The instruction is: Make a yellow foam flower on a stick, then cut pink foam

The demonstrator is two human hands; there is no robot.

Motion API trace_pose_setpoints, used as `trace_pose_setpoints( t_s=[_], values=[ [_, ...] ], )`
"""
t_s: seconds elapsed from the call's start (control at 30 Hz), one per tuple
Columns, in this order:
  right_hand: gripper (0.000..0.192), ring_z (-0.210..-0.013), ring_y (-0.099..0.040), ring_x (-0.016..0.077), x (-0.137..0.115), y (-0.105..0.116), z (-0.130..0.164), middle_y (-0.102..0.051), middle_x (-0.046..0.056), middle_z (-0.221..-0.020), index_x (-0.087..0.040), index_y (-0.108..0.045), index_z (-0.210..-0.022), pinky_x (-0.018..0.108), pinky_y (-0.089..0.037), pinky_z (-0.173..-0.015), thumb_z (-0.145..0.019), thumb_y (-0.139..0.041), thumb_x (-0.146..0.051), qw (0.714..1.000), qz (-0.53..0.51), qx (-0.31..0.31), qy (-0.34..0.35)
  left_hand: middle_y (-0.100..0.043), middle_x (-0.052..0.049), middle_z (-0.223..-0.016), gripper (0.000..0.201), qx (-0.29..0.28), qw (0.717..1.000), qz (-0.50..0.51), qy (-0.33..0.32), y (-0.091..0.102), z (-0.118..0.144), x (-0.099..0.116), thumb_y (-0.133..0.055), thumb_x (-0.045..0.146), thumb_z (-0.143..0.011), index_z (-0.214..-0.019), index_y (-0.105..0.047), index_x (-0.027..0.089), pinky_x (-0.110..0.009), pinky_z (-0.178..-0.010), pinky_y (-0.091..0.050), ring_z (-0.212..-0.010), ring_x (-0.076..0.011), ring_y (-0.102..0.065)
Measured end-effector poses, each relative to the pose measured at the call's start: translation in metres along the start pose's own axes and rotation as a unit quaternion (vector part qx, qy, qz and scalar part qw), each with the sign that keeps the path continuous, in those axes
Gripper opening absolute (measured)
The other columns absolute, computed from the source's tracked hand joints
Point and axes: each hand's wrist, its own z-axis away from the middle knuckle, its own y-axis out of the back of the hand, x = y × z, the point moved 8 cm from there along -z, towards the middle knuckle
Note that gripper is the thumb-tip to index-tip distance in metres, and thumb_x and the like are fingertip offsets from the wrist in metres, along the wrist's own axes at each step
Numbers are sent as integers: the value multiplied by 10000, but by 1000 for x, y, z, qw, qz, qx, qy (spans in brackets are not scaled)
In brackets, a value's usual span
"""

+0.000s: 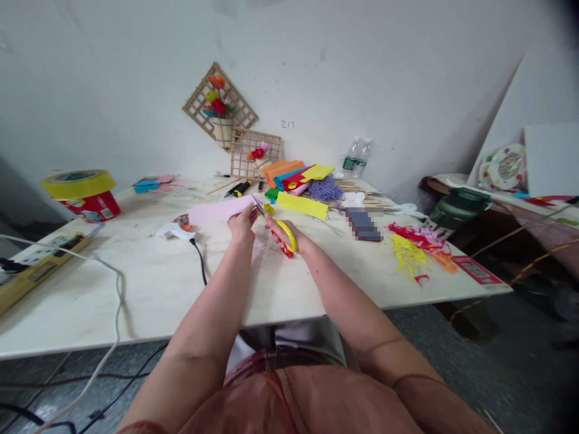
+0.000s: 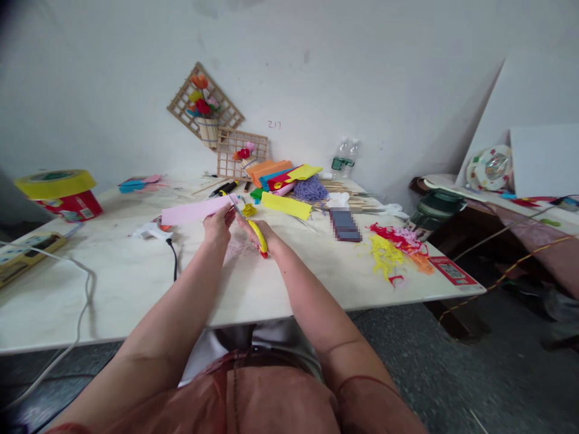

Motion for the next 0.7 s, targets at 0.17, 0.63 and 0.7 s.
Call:
trace_pose_setpoints(
  t_s=[0.17, 0.63, 0.7],
  values=[
    [499, -363, -309, 39, -6, -1, -2, -369, -49, -478, -124, -548, -932, 145, -255, -334, -800, -465, -599, 998, 35, -10, 50, -642, -40, -667, 155, -3, 1000, 4, -1, 0, 0, 0, -687, 135, -567, -709, -633, 105, -248, -654, -512, -601, -117, -614],
    [537, -347, -303, 36, -5, -2, -5, -340, -60, -482, -134, -525, -891, 149, -229, -318, -768, -456, -652, 997, 30, 1, 72, -632, -26, -641, 163, 4, 1000, 5, 4, 1, -1, -1, -695, 148, -560, -701, -623, 108, -229, -624, -503, -576, -106, -600],
    [544, -342, -289, 34, -5, -3, -5, -324, -64, -474, -136, -526, -884, 149, -221, -316, -774, -434, -661, 997, 24, 0, 71, -635, -28, -648, 166, 1, 1000, 8, 4, 1, -1, 0, -699, 147, -559, -703, -626, 109, -232, -628, -504, -582, -109, -603]
  ],
)
